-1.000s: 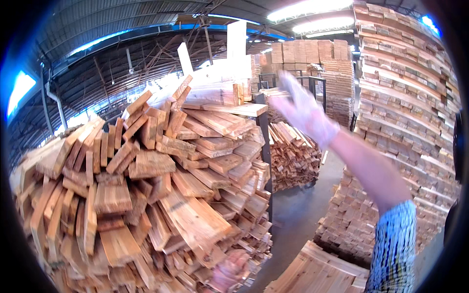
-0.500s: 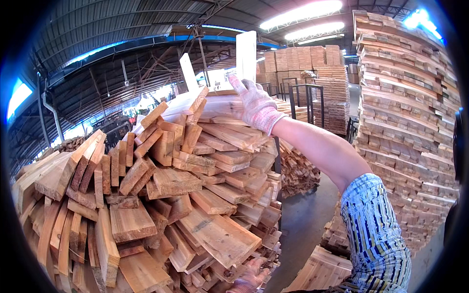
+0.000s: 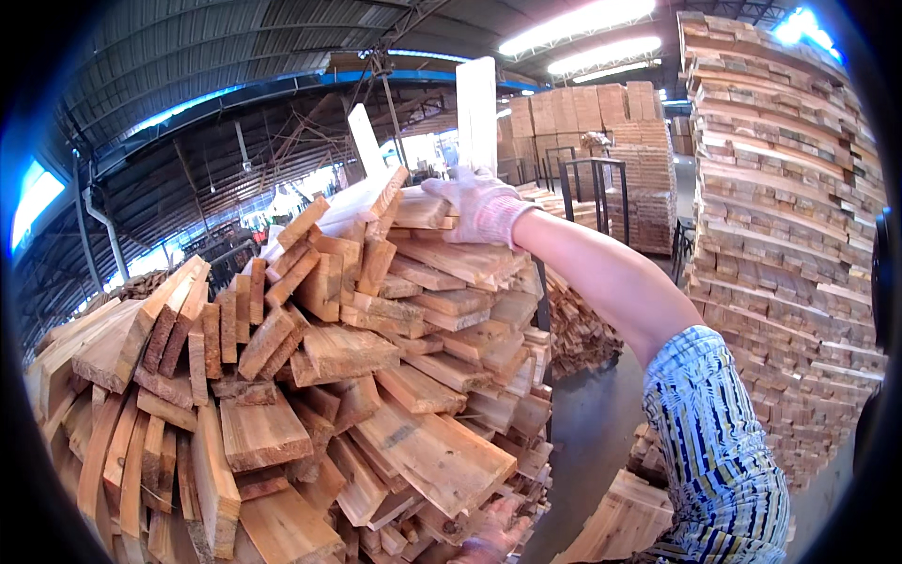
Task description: The person repeatedly picks up small bundles of wooden planks from a large pile and places them onto a growing stack on a pallet. The person wears gloves and an apron while performing this repetitive stacking task in a warehouse environment.
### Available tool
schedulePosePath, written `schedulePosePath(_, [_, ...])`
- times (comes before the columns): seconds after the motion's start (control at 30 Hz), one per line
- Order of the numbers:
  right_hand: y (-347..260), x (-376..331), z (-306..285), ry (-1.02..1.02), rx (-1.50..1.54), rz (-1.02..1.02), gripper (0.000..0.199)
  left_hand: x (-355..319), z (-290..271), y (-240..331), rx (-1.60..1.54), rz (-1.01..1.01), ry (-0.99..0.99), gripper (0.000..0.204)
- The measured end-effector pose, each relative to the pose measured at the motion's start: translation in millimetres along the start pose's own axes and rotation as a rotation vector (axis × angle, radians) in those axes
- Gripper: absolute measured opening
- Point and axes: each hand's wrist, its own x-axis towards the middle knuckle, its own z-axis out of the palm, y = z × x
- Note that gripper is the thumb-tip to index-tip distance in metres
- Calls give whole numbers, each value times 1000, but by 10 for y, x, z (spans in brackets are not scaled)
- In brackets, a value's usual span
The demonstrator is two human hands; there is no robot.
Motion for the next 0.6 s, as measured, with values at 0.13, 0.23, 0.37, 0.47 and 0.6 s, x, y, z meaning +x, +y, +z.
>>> schedulePosePath(0.13, [15,50,221,-24,12,-111,60,-43,-196,291,-13,-55,-38,55])
schedulePosePath(0.23, [-46,5,93,-86,-39,-150,54,-73,-146,322,53,-26,-37,51])
schedulePosePath(0.37, [-100,-439,-444,-158,-97,-178,48,-82,-148,429,-97,0,-76,53])
schedulePosePath(0.47, [-37,-1042,-844,-138,-173,-286,55,-87,4,492,-666,-123,-216,64])
schedulePosePath(0.6, [76,-2284,-1277,112,-224,-476,56,271,-61,1151,-1246,28,-376,85])
